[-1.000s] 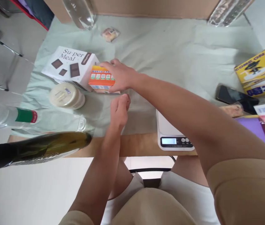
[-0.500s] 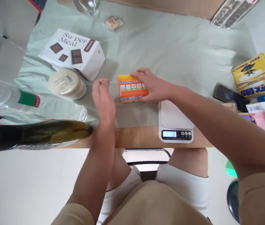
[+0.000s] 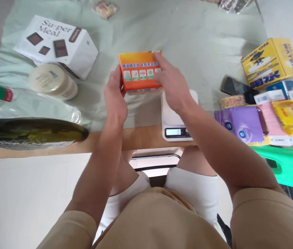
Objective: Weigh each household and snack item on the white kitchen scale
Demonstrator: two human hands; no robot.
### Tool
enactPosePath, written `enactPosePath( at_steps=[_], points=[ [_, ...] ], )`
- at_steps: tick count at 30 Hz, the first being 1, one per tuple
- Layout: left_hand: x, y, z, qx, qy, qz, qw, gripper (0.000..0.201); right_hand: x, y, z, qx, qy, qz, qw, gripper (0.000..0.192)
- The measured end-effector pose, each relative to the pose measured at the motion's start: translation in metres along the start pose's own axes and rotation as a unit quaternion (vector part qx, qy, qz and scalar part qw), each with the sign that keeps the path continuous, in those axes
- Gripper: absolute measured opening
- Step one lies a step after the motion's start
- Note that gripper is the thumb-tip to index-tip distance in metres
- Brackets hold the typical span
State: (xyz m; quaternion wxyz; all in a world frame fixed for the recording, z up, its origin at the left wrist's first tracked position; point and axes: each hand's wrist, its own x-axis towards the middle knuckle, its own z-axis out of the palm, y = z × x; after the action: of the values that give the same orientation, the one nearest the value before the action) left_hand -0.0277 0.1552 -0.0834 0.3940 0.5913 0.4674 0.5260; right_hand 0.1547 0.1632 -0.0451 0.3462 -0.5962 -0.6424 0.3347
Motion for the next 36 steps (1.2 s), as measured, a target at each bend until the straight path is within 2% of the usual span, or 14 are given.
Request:
enactPosePath(
  at_steps=[3, 6, 8, 11, 15, 20, 22, 24, 26, 30, 33, 36],
  points=[
    [-0.016, 0.005, 0.02, -0.099, -0.045, 0.042, 0.993, 0.052, -0.03, 0.003, -0.036, 0.045, 0.062, -0.038, 0.996, 0.062],
    [-0.031, 0.009, 0.041, -0.102, -0.093, 0.055, 0.989, 0.061, -0.062, 0.012, -0.063, 0.035, 0.114, 0.019, 0.993, 0.064],
    [-0.038, 0.01, 0.052, -0.081, -0.117, 0.061, 0.988, 0.062, -0.078, 0.022, -0.072, 0.024, 0.116, 0.052, 0.992, 0.065],
    [-0.041, 0.009, 0.06, -0.074, -0.139, 0.068, 0.985, 0.07, -0.092, 0.039, -0.074, 0.048, 0.118, 0.059, 0.99, 0.066],
    [-0.042, 0.007, 0.059, -0.075, -0.151, 0.043, 0.985, 0.079, -0.1, 0.055, -0.07, 0.059, 0.116, 0.051, 0.99, 0.066],
    [-0.046, 0.005, 0.057, -0.067, -0.151, 0.01, 0.986, 0.079, -0.105, 0.057, -0.067, 0.073, 0.097, 0.068, 0.99, 0.065],
    [-0.047, 0.003, 0.055, -0.064, -0.151, 0.0, 0.987, 0.075, -0.106, 0.058, -0.065, 0.085, 0.094, 0.056, 0.99, 0.064],
    [-0.045, 0.001, 0.052, -0.044, -0.14, 0.008, 0.989, 0.069, -0.11, 0.062, -0.061, 0.098, 0.12, 0.04, 0.987, 0.065],
    [-0.041, 0.0, 0.048, -0.018, -0.108, 0.013, 0.994, 0.059, -0.117, 0.071, -0.054, 0.09, 0.181, 0.053, 0.978, 0.066],
    [-0.032, -0.001, 0.042, -0.032, 0.004, -0.047, 0.998, 0.035, -0.137, 0.099, -0.035, 0.069, 0.287, 0.11, 0.949, 0.069],
    [-0.027, -0.003, 0.04, -0.055, 0.03, -0.093, 0.994, 0.024, -0.148, 0.12, -0.027, 0.036, 0.295, 0.102, 0.949, 0.073],
    [-0.023, -0.008, 0.038, -0.076, 0.047, -0.105, 0.99, 0.017, -0.153, 0.132, -0.025, -0.016, 0.272, 0.087, 0.958, 0.077]
  ],
)
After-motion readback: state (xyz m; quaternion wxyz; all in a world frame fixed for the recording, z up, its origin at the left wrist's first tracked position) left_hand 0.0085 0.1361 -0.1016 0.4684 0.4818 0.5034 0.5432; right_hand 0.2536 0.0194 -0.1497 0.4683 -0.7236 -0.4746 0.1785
